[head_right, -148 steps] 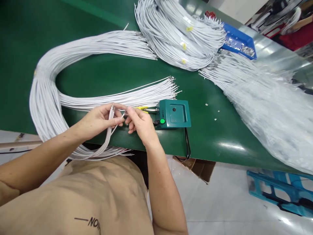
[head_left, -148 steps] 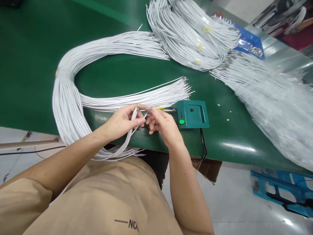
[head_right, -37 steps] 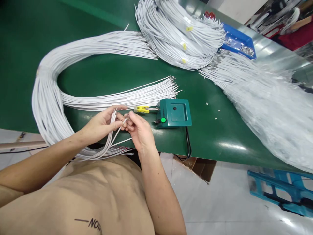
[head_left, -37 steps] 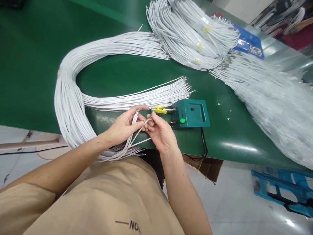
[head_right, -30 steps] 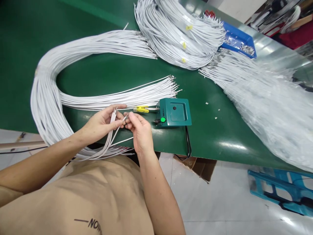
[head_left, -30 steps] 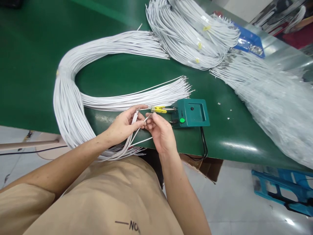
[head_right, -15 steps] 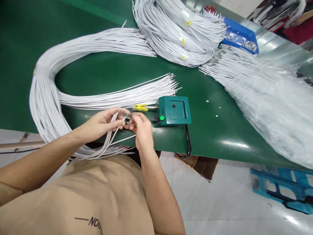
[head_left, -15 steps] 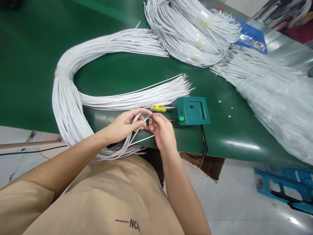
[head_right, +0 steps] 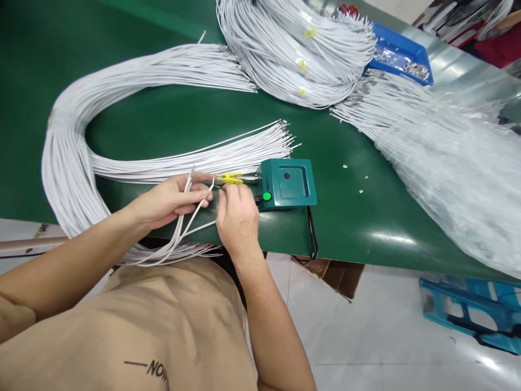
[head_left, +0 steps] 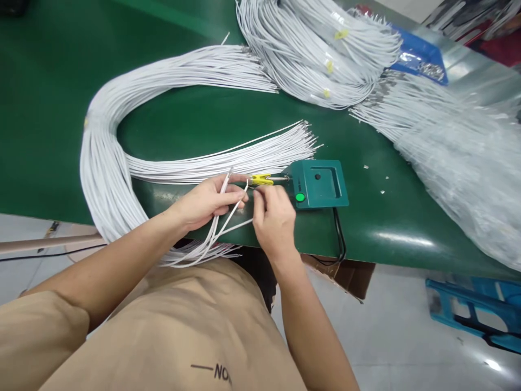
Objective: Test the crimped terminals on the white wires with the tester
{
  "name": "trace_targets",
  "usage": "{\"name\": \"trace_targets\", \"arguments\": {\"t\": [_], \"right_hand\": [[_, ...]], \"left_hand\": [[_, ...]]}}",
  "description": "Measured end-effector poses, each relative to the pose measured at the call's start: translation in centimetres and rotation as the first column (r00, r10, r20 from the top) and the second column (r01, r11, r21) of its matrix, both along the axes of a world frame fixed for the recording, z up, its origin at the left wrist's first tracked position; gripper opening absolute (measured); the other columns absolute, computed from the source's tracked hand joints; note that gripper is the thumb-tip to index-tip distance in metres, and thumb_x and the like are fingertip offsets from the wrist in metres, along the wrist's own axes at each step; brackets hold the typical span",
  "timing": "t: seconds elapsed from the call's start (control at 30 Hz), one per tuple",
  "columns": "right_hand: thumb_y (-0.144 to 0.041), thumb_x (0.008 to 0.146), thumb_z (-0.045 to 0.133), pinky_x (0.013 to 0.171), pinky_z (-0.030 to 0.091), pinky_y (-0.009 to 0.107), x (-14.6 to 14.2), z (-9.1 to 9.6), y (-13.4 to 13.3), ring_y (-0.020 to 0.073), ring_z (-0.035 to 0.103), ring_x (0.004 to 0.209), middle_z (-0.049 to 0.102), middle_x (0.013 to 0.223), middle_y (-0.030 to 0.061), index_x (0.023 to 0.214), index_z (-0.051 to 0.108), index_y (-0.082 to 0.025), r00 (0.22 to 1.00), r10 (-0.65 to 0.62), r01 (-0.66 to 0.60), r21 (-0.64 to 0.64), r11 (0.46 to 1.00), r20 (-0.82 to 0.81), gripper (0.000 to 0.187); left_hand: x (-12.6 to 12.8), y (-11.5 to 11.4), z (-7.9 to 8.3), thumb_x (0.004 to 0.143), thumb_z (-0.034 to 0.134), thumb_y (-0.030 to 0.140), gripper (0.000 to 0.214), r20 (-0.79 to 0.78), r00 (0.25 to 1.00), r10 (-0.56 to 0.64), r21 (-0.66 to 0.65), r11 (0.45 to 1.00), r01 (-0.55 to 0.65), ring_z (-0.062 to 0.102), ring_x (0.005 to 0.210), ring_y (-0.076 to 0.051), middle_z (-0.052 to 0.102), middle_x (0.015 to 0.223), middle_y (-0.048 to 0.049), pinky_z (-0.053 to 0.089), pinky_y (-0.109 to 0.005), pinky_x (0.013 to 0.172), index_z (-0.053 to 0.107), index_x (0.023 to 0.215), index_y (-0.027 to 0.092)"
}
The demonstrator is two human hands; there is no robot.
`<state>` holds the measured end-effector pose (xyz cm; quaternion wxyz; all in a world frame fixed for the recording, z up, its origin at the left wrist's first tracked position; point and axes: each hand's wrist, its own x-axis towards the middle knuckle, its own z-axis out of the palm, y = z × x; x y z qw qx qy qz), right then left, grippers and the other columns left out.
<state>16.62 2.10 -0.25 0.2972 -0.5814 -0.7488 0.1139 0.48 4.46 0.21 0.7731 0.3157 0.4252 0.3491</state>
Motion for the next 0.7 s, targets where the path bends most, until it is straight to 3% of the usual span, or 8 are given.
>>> {"name": "trace_targets", "arguments": {"t": [0.07, 0.13, 0.27, 0.37, 0.53, 0.7], "right_hand": [[-0.023, 0.092, 0.040, 0.084, 0.041, 0.035, 1.0, 0.8, 0.9, 0.0225, 0.052, 0.093, 0.062, 0.094, 0.0110, 0.099, 0.059, -0.016, 0.992, -0.034, 0.025, 0.074, 0.997, 0.122, 0.021], [-0.021, 0.091, 0.042, 0.089, 0.038, 0.039, 2.0, 1.7, 2.2, 0.0246, 0.051, 0.098, 0.064, 0.099, 0.0101, 0.100, 0.059, -0.017, 0.971, 0.006, -0.031, 0.102, 0.994, 0.240, 0.020], [-0.015, 0.086, 0.045, 0.101, 0.029, 0.043, 3.5, 2.7, 4.6, 0.0224, 0.052, 0.090, 0.065, 0.084, 0.0054, 0.084, 0.060, -0.019, 0.907, 0.205, -0.206, -0.038, 0.978, 0.369, 0.015], [-0.010, 0.081, 0.046, 0.099, 0.030, 0.041, 4.0, 2.8, 5.5, 0.0209, 0.051, 0.086, 0.064, 0.078, 0.0038, 0.079, 0.059, -0.019, 0.883, 0.280, -0.263, -0.098, 0.960, 0.377, 0.016], [-0.005, 0.076, 0.046, 0.082, 0.036, 0.037, 4.0, 2.5, 5.7, 0.0224, 0.046, 0.082, 0.057, 0.072, 0.0053, 0.075, 0.059, -0.019, 0.885, 0.236, -0.245, -0.031, 0.969, 0.402, 0.019], [-0.006, 0.077, 0.045, 0.078, 0.037, 0.038, 3.9, 2.5, 5.8, 0.0225, 0.045, 0.078, 0.052, 0.069, 0.0055, 0.075, 0.059, -0.020, 0.891, 0.214, -0.221, -0.029, 0.975, 0.401, 0.020]], "left_hand": [[0.4, 0.3, -0.1, 0.074, 0.070, 0.023, 0.041, -0.126, 0.991, 0.033, 0.122, 0.992, -0.018, 0.061, 0.065, -0.010, 0.064, 0.076, -0.0020, 0.020, -0.014, 0.036, 0.056, 0.112, 0.018], [0.7, 0.5, -0.3, 0.074, 0.069, 0.026, 0.041, -0.229, 0.971, 0.063, 0.200, 0.980, -0.016, 0.063, 0.066, -0.012, 0.065, 0.076, -0.0018, 0.025, -0.015, 0.038, 0.055, 0.112, 0.018], [1.0, 0.9, -0.7, 0.074, 0.068, 0.023, 0.038, -0.289, 0.952, 0.100, 0.281, 0.960, -0.016, 0.065, 0.065, -0.013, 0.067, 0.072, 0.0000, 0.047, -0.022, 0.061, 0.054, 0.108, 0.015], [1.1, 1.2, -1.0, 0.074, 0.067, 0.021, 0.037, -0.303, 0.947, 0.104, 0.301, 0.954, -0.008, 0.066, 0.064, -0.013, 0.067, 0.072, 0.0007, 0.050, -0.027, 0.071, 0.053, 0.107, 0.015], [1.3, 1.5, -1.1, 0.074, 0.064, 0.019, 0.035, -0.432, 0.893, 0.125, 0.280, 0.960, 0.001, 0.066, 0.063, -0.013, 0.068, 0.073, -0.0002, 0.049, -0.024, 0.063, 0.052, 0.107, 0.015], [1.4, 1.6, -1.3, 0.073, 0.065, 0.022, 0.039, -0.521, 0.847, 0.104, 0.262, 0.964, 0.043, 0.069, 0.067, -0.016, 0.069, 0.077, -0.0027, 0.040, -0.017, 0.045, 0.053, 0.110, 0.017]]}}
